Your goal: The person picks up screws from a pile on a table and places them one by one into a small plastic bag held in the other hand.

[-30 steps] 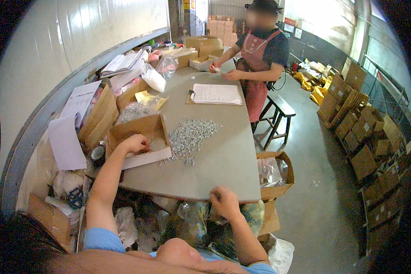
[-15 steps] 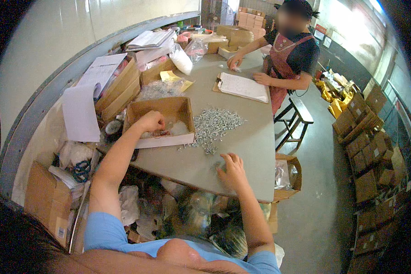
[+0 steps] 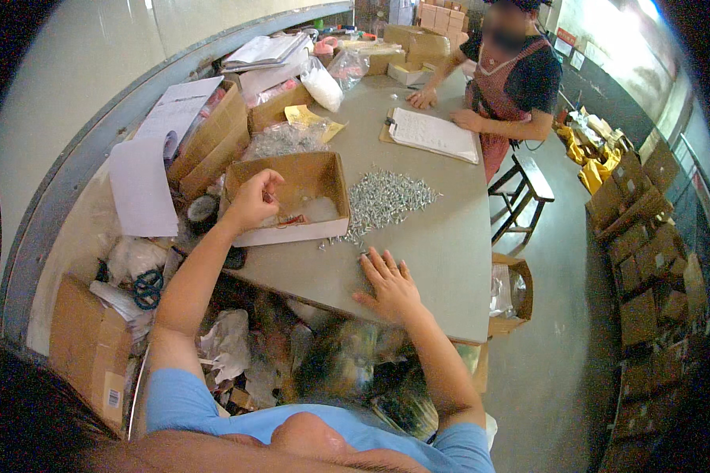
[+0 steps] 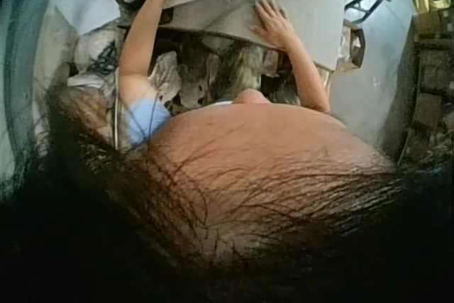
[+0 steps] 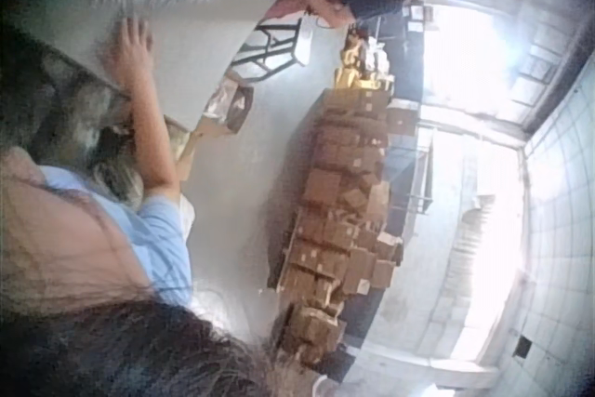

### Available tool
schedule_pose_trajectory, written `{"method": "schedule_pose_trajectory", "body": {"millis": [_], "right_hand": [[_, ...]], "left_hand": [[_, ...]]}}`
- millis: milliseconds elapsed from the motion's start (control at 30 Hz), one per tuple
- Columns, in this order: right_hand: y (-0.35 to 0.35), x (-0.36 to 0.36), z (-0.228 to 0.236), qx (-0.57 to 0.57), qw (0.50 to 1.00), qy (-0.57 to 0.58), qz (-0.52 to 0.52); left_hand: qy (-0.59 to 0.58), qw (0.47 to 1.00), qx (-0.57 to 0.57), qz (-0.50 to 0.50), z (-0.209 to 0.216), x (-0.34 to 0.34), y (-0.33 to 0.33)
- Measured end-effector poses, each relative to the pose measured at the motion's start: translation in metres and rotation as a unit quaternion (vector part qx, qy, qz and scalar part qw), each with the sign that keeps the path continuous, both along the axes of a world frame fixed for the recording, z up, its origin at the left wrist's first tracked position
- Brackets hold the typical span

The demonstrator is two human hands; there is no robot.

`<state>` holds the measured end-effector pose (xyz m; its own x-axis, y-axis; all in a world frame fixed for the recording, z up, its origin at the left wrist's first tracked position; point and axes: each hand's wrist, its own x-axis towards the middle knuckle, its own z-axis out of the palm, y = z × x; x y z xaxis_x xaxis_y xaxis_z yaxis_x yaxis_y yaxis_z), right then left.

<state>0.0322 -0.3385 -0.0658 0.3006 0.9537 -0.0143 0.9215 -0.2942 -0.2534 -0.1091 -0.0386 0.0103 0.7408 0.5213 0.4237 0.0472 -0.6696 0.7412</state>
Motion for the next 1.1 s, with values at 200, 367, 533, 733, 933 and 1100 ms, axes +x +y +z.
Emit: {"method": "schedule_pose_trajectory", "body": {"millis": [200,367,533,733,933,1100], "right_hand": [[-0.033,-0.003,-0.004,0.205,0.972,0.085,-0.078],[-0.031,-0.006,-0.002,0.244,0.954,0.102,-0.143],[-0.031,-0.007,-0.001,0.237,0.952,0.122,-0.151],[-0.031,-0.010,0.002,0.248,0.951,0.109,-0.150],[-0.030,-0.008,-0.006,0.276,0.949,0.082,-0.129],[-0.028,-0.008,-0.011,0.281,0.947,0.078,-0.137]], "left_hand": [[0.051,0.998,0.016,-0.042,0.006,-0.023,-0.078],[-0.068,0.992,-0.019,-0.109,-0.029,-0.046,-0.137],[0.066,0.955,-0.267,-0.112,-0.068,-0.079,-0.171],[0.098,0.868,-0.469,-0.131,-0.129,-0.096,-0.193],[0.094,0.848,-0.466,-0.234,-0.190,-0.111,-0.207],[0.265,0.837,-0.415,-0.237,-0.211,-0.098,-0.228]]}}
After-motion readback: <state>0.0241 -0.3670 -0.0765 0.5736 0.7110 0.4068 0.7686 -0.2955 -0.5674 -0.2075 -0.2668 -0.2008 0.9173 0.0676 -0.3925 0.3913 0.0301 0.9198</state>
